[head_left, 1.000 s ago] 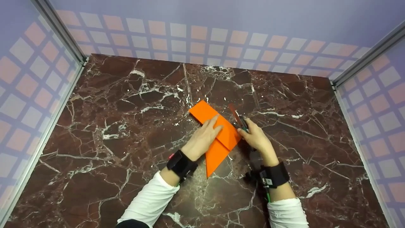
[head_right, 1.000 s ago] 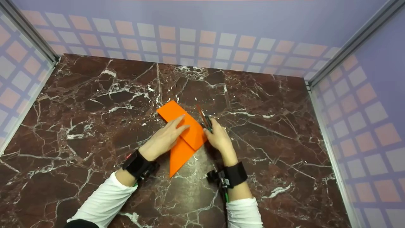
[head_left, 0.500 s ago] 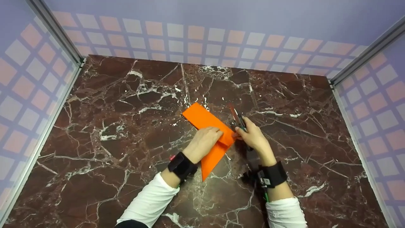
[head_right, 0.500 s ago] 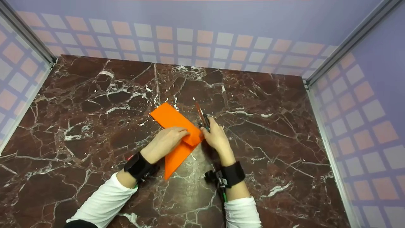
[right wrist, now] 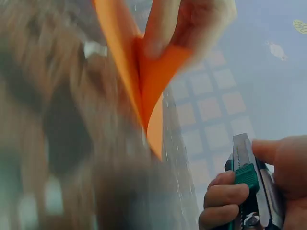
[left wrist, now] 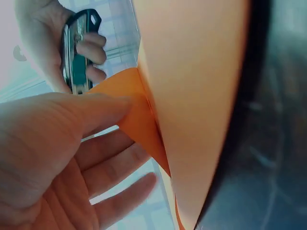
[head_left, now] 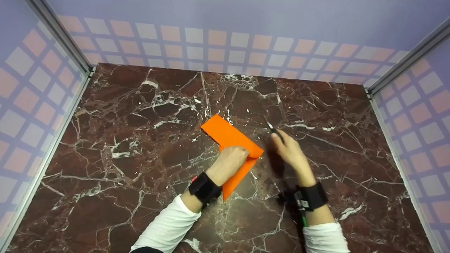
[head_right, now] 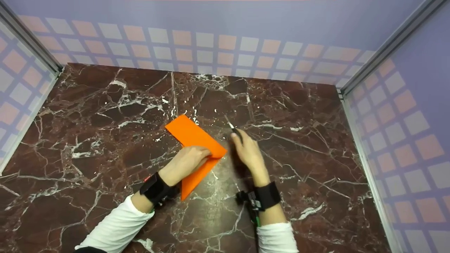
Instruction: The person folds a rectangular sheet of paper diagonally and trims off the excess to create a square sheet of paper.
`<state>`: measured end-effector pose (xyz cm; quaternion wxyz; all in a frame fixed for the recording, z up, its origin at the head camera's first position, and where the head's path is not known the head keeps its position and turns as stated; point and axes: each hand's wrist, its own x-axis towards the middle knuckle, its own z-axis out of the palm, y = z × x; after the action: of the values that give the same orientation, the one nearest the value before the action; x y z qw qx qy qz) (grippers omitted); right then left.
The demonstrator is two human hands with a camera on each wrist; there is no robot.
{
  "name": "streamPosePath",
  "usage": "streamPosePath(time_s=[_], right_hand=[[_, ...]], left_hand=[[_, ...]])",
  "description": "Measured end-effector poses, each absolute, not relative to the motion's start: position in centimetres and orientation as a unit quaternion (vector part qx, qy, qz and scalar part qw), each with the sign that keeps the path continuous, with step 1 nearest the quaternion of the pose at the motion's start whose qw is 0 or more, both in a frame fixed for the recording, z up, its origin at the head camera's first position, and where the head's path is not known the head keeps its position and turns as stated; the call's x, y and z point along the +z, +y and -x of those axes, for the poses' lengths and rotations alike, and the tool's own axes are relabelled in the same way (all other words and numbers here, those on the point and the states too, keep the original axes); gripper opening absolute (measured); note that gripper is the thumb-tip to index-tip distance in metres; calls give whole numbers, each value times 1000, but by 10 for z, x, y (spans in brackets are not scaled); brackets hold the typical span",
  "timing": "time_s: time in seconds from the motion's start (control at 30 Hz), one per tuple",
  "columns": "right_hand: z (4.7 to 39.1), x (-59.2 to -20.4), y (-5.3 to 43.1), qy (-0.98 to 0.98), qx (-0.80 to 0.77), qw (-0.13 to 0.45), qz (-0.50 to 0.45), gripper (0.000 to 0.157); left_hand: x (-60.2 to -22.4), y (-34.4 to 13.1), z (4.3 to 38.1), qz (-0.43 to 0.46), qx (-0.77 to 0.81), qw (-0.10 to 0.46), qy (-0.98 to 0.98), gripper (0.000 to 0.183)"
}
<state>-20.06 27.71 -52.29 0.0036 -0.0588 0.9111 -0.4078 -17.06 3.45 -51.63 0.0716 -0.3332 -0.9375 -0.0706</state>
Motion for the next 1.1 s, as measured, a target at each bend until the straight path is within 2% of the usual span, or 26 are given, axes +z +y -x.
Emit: streamPosePath(time_s=[0.2,0.43,0.63,1.1], right_hand=[[186,-512,312,932,-337,-18,134,46],[162,-497,340,945,-259,-10,200,43],[152,-507,328,947,-228,23,224,47],[163,-521,298,957,-210,4,201,47]], left_hand=[[-517,29,178,303,-183,15,-935,12],[-517,17,188,280,-263,0,-923,16],[-517,15,189,280,-288,9,-916,19],[-513,15,189,306,-267,-10,-914,22]])
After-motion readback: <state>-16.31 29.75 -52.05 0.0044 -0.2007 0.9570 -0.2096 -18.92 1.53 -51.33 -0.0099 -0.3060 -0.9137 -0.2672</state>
